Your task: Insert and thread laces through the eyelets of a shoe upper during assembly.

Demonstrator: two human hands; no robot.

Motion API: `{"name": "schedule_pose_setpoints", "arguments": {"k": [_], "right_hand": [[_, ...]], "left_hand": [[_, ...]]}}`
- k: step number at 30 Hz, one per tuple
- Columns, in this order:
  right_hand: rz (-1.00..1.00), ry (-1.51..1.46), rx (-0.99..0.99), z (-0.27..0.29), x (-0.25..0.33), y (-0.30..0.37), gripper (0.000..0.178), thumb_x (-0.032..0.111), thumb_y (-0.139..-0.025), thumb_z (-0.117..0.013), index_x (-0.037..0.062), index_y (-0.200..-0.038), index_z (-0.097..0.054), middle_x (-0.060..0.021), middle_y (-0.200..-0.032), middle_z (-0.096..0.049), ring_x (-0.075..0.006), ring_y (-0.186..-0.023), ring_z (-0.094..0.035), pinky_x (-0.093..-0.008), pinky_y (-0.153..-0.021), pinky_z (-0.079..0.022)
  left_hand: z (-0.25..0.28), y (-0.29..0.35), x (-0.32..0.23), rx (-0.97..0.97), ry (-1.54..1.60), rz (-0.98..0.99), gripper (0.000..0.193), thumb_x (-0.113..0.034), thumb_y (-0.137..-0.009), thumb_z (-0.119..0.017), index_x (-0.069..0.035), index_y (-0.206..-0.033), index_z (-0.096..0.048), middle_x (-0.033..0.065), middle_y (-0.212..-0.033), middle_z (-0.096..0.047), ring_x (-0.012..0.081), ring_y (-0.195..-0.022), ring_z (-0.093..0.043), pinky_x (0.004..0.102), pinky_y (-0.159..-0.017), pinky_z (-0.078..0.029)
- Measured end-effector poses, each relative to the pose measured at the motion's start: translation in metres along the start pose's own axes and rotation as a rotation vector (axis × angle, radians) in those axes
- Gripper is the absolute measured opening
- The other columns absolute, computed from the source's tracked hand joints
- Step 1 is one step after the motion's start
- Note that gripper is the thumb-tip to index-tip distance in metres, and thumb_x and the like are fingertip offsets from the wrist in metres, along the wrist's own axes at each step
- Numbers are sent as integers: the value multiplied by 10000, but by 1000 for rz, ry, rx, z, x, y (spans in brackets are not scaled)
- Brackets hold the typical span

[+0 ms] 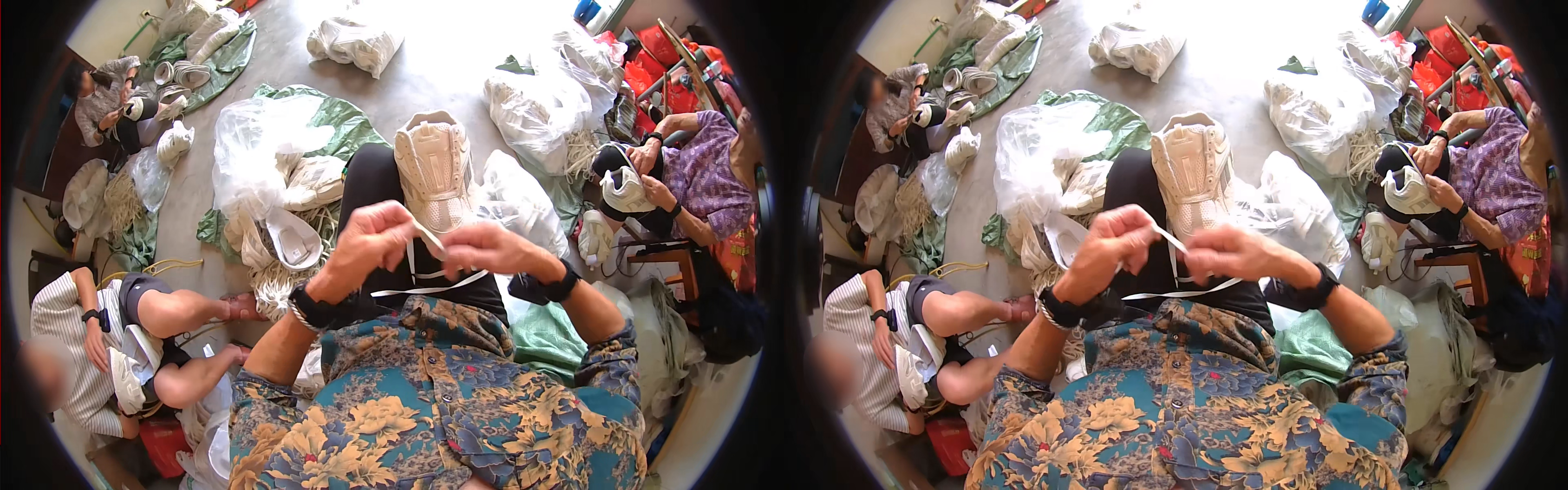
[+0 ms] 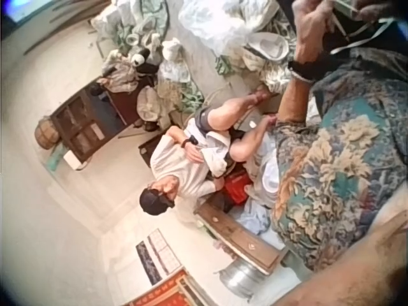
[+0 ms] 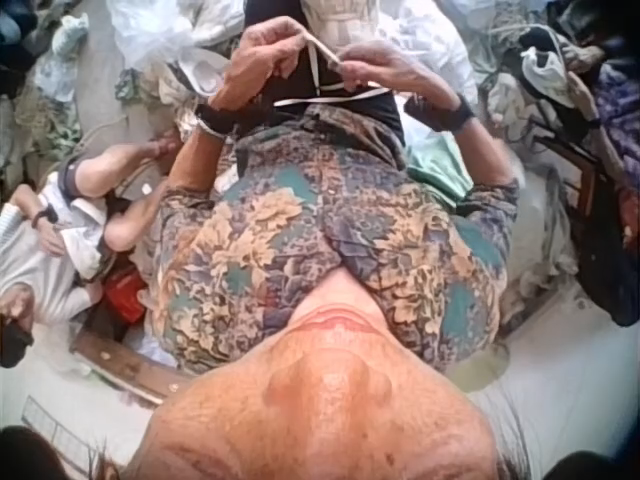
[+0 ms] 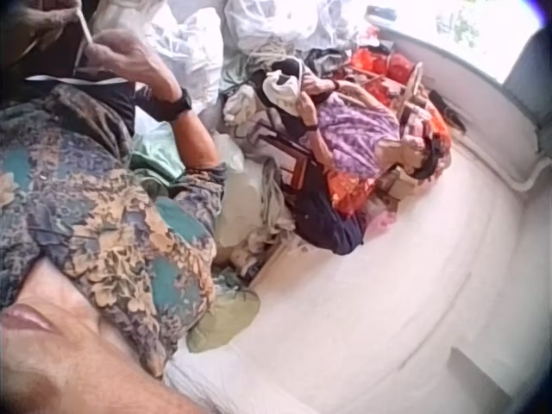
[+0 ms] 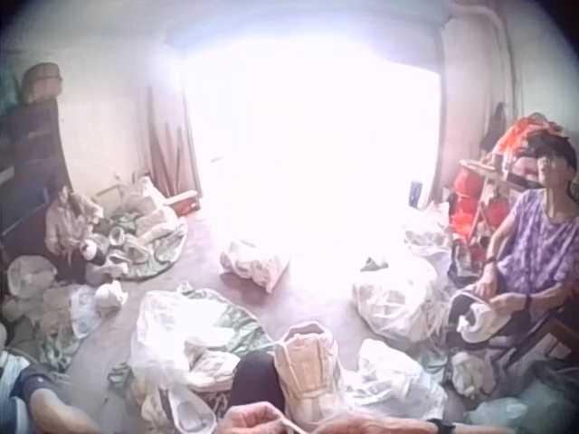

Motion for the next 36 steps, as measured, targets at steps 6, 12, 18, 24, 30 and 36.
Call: {"name": "schedule_pose_setpoints", "arguments": {"k": [6,12,18,24,30,36], "right_hand": [[-29,-174,-642,143,-26,87,235,196,-920,-538,-17,-863,-616,-18,-656,-581,-78,-575,-541,-220,-565,-447],[-48,-188,-1241,285,-107,195,197,177,-916,-523,14,-891,-631,-15,-640,-577,-49,-555,-507,-204,-560,-436],[154,450,-1037,191,-32,73,299,99,-894,-532,-17,-1169,-561,-119,-1061,-644,-159,-922,-613,-269,-765,-496],[5,189,-263,54,-10,-3,177,141,-882,-602,4,-989,-637,0,-715,-604,-64,-621,-540,-219,-554,-455],[-39,336,-772,163,-62,65,176,118,-893,-542,-21,-942,-638,-29,-683,-596,-57,-538,-518,-203,-494,-434],[56,60,-136,33,-3,-8,186,106,-913,-526,15,-1048,-618,-21,-807,-621,-63,-639,-556,-196,-553,-442]], "left_hand": [[24,4,2,181,-122,100,192,-174,-924,-534,2,-870,-591,-61,-534,-413,16,-435,-317,183,-396,-244],[34,6,9,188,-80,127,245,-222,-936,-524,4,-860,-585,-75,-526,-372,17,-441,-317,177,-407,-253],[7,-23,12,190,-190,93,239,-212,-943,-509,3,-879,-592,-67,-545,-406,13,-446,-346,172,-409,-281],[-15,-37,12,254,-140,63,245,-216,-940,-514,12,-899,-596,-68,-547,-413,15,-447,-348,168,-413,-279],[14,-30,21,147,-123,118,269,-234,-946,-508,4,-858,-599,-62,-539,-407,14,-447,-339,166,-399,-284],[-25,-44,12,237,-127,55,266,-234,-940,-517,5,-877,-614,-60,-543,-427,18,-450,-355,170,-413,-282]]}}
Point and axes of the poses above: each hand's wrist, its own y-axis away from the middle knuckle, its own z-axis out of the back of the hand, x = y × z, the point moved 9 cm from there along -y, towards the middle knuckle
